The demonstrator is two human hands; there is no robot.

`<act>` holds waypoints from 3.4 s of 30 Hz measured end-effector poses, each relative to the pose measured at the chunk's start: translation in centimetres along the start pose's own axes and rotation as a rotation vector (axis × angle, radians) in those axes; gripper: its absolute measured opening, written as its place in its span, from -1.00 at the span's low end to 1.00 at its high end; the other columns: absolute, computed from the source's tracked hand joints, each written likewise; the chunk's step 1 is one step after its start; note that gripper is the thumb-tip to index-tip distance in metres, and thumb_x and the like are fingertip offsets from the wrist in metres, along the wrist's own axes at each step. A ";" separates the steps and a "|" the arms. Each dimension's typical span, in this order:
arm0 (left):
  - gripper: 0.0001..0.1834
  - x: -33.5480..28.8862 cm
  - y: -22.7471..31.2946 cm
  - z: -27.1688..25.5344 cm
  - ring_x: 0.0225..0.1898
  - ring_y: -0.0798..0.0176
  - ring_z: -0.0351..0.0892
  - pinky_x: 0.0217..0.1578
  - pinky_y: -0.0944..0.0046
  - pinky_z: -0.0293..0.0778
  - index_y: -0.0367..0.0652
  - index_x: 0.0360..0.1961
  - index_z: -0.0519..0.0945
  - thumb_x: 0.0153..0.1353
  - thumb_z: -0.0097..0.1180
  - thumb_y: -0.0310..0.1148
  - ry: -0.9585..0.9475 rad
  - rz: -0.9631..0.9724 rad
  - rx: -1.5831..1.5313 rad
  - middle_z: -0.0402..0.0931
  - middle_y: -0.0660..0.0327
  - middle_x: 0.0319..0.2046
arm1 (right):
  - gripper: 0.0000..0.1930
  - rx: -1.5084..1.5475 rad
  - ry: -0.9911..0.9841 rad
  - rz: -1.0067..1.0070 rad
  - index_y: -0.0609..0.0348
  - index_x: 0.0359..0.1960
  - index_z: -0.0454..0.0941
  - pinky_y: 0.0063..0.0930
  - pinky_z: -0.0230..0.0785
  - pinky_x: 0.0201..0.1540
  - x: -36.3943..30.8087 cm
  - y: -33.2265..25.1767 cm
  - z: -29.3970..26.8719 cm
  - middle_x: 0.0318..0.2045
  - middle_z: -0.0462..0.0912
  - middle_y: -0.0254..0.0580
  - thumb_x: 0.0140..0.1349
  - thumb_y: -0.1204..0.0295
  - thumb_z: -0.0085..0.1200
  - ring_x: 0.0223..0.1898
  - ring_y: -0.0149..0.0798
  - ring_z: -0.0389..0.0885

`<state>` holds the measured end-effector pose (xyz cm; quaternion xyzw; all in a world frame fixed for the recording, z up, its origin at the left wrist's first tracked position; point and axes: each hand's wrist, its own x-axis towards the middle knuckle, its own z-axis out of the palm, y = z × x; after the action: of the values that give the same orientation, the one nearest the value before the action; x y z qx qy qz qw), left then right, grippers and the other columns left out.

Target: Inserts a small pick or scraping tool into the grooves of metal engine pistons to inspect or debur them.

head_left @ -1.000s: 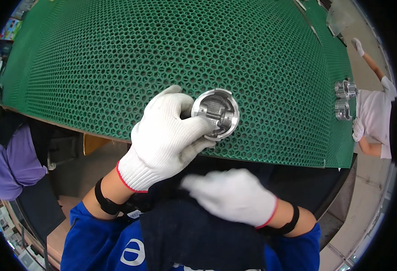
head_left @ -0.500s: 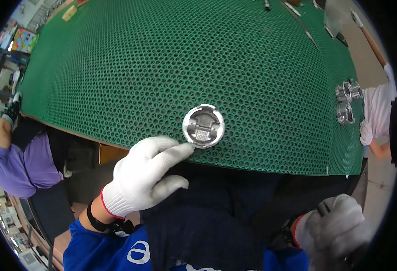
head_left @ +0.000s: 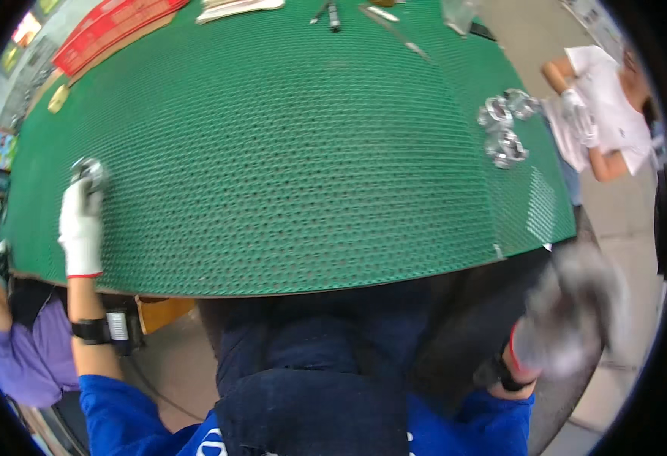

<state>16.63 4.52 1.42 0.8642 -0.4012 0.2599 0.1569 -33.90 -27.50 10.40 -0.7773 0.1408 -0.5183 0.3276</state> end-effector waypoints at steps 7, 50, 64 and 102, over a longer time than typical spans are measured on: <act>-0.31 -4.0 1.7 -1.7 0.12 0.20 0.46 0.15 0.21 0.39 -0.13 0.38 0.33 0.20 0.14 -0.64 -0.011 -0.239 -0.271 0.41 0.14 0.21 | -0.59 -0.823 -0.234 0.237 -0.01 0.23 0.51 -0.33 0.48 -0.01 7.0 17.5 -6.1 0.06 0.63 -0.11 0.35 0.33 0.11 -0.05 -0.14 0.65; -0.12 -4.3 18.9 0.2 0.08 -0.17 0.45 0.05 -0.07 0.47 -0.09 0.37 0.30 -0.04 0.35 -0.36 -0.214 0.137 -0.848 0.40 -0.03 0.13 | -0.45 0.259 -0.941 0.992 0.11 0.44 0.24 -0.76 0.20 -0.56 1.8 2.4 13.6 -0.19 0.58 -0.23 0.41 0.41 -0.05 -0.53 -0.59 0.35; -0.72 -5.2 19.2 -5.2 -0.09 -0.01 0.63 -0.04 0.07 0.55 -0.03 -0.28 0.71 -0.09 0.44 -0.36 -0.339 0.036 -0.629 0.64 0.06 -0.14 | -0.40 1.049 -0.250 1.165 0.23 0.38 0.15 -0.63 0.16 -0.67 -2.4 6.9 14.1 -0.44 0.41 -0.31 0.41 0.29 0.08 -0.62 -0.51 0.29; -0.43 -4.7 20.3 -4.0 0.27 -0.36 0.35 0.22 -0.14 0.35 -0.04 0.00 0.65 -0.04 0.44 -0.04 -0.244 0.201 -0.494 0.43 -0.13 0.15 | -0.60 0.227 -0.837 1.047 0.28 0.19 0.52 -0.75 0.16 -0.56 2.7 -0.7 12.4 -0.50 0.59 -0.32 0.36 0.48 -0.11 -0.63 -0.64 0.31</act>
<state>-2.91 -3.46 3.22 0.7805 -0.5521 0.0626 0.2866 -21.68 -24.04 9.71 -0.7025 0.3049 0.0415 0.6417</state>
